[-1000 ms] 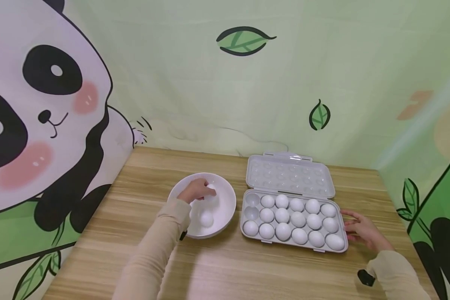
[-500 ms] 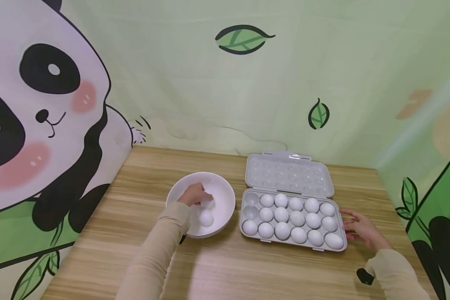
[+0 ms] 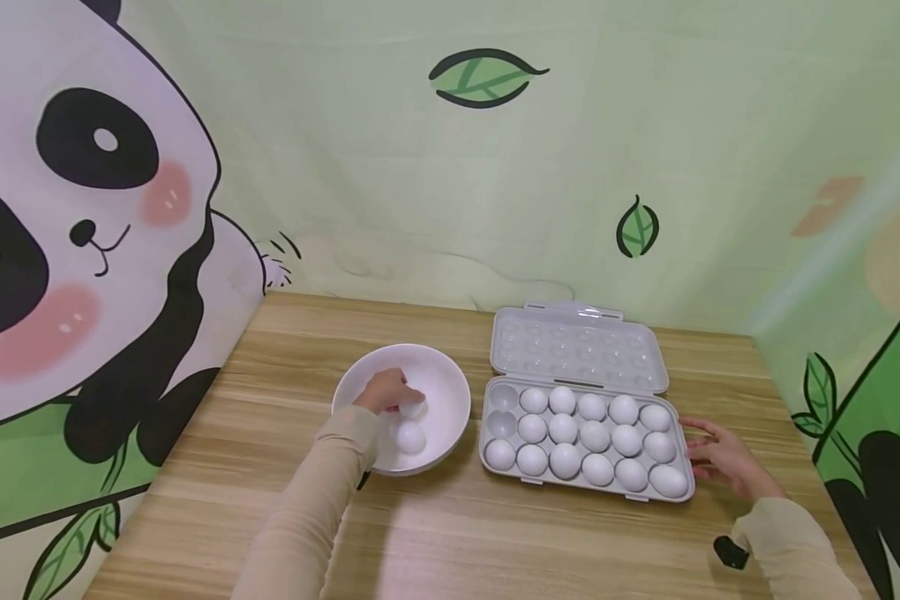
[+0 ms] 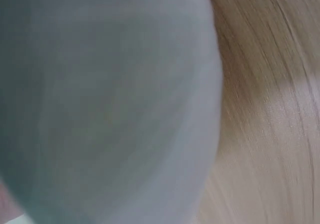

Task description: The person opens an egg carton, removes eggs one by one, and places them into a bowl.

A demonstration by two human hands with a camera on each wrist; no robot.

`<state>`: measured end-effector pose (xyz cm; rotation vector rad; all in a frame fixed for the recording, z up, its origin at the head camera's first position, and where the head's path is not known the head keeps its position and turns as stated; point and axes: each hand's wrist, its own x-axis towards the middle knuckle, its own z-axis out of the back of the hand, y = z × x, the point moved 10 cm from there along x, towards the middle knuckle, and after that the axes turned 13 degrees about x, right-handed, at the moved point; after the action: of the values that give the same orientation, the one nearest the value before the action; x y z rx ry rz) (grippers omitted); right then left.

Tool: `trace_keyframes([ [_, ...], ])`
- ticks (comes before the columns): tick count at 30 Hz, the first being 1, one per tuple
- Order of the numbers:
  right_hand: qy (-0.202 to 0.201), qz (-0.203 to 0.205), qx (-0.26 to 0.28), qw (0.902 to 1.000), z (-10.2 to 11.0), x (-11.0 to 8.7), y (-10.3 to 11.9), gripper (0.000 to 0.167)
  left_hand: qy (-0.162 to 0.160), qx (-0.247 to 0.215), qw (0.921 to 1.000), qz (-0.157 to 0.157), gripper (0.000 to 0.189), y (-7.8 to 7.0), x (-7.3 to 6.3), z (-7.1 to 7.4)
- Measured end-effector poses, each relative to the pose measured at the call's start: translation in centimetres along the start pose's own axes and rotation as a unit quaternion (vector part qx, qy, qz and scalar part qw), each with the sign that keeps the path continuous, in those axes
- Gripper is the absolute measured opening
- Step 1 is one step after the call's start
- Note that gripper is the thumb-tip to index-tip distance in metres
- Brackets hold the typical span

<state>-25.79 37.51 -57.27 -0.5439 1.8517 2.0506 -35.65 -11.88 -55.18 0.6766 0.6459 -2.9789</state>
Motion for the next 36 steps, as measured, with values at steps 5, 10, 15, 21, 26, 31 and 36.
trace_keyframes([
  [5,0.004,0.001,-0.001,1.0000,0.0,0.1,0.0,0.058,-0.008,-0.005,0.9997,-0.021,0.032,-0.6,-1.0,0.5],
  [10,0.003,0.000,-0.004,1.0000,0.0,0.1,-0.1,0.060,-0.026,0.086,0.9956,-0.028,0.040,-1.6,-1.8,1.6],
  [15,0.005,0.003,-0.006,1.0000,0.0,0.1,0.0,0.059,-0.065,0.186,0.9796,-0.042,0.039,-4.0,-2.5,3.3],
  [21,0.004,0.004,-0.004,1.0000,0.0,0.1,0.1,0.055,-0.087,0.205,0.9649,-0.139,0.043,-9.1,-4.2,3.3],
  [26,0.004,0.005,-0.008,0.9999,-0.1,0.0,0.2,0.058,-0.059,0.227,0.9402,-0.247,0.050,-13.4,-6.1,0.8],
  [31,0.005,0.007,-0.010,0.9999,-0.3,-0.1,0.2,0.060,-0.052,0.298,0.9093,-0.286,0.050,-15.8,-7.4,-1.5],
  [36,0.004,0.008,-0.013,0.9999,-0.3,-0.2,0.2,0.060,-0.083,0.412,0.8587,-0.294,0.049,-17.3,-8.2,-3.4],
])
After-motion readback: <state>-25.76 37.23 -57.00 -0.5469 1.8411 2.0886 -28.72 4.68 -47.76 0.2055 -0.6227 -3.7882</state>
